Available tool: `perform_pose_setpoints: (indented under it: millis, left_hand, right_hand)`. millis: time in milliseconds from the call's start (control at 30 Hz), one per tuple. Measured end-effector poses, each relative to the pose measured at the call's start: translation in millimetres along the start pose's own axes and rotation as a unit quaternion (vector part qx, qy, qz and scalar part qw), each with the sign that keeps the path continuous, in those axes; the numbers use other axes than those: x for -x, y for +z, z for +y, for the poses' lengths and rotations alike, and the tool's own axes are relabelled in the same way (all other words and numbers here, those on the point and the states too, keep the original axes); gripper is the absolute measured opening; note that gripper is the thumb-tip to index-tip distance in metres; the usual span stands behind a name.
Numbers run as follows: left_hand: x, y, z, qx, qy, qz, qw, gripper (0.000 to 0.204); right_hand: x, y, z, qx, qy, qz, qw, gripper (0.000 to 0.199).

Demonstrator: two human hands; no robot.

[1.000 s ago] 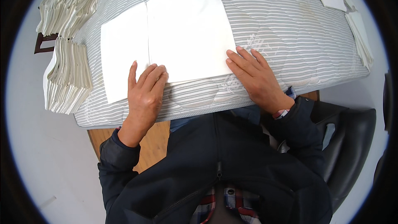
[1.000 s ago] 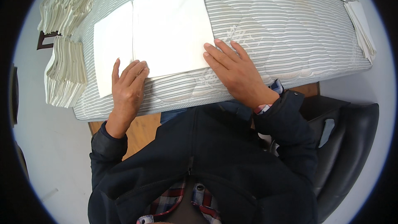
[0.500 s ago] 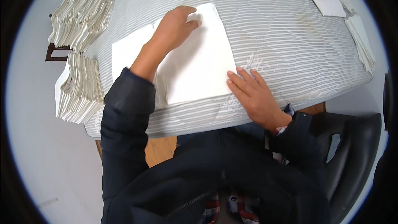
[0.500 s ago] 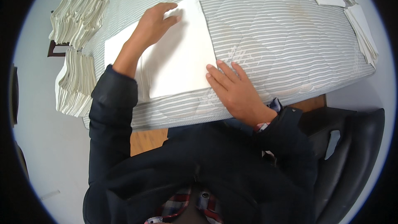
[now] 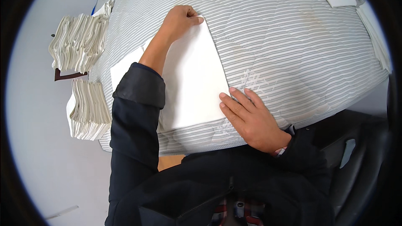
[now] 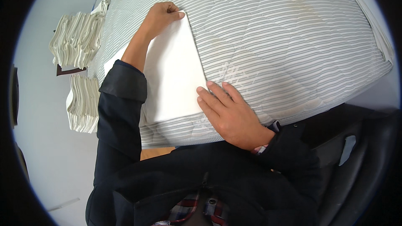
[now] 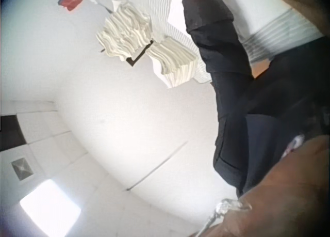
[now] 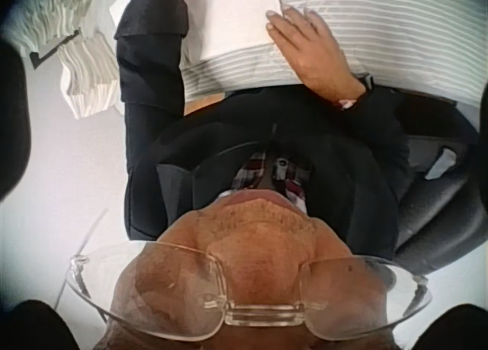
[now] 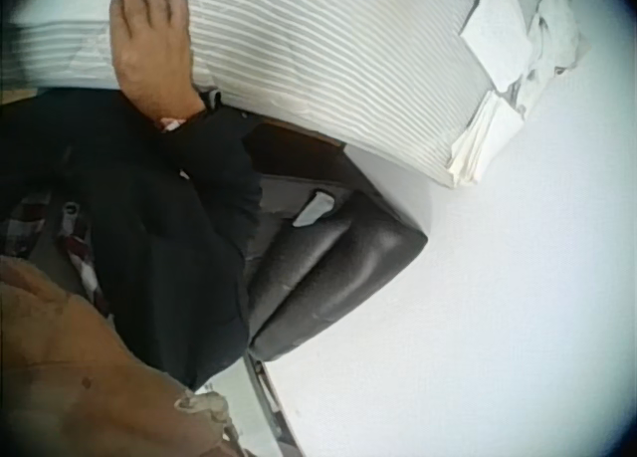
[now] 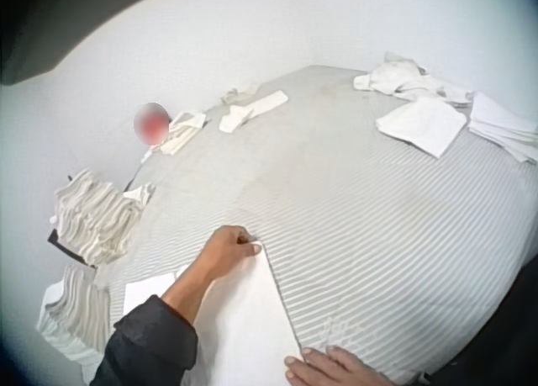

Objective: The person folds white shirts one at a time on a striped table. They smooth each shirt, fold the sides and bottom, then stack the folded shirts on the left side of the table.

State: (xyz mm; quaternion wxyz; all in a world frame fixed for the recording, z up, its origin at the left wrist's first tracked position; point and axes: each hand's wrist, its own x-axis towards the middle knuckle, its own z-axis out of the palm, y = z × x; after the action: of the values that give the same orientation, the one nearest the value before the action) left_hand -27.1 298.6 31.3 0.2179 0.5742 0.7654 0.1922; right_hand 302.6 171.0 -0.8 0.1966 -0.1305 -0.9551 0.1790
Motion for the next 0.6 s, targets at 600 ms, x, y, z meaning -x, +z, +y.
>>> perform_pose_setpoints:
  millis: [600]
  left_hand:
    - [71,31,-12,-0.192,0.276,0.171,0.926,0.055]
  right_hand:
    - [-3,-12,-7,-0.028,0.011,-0.091,0.995,0.070]
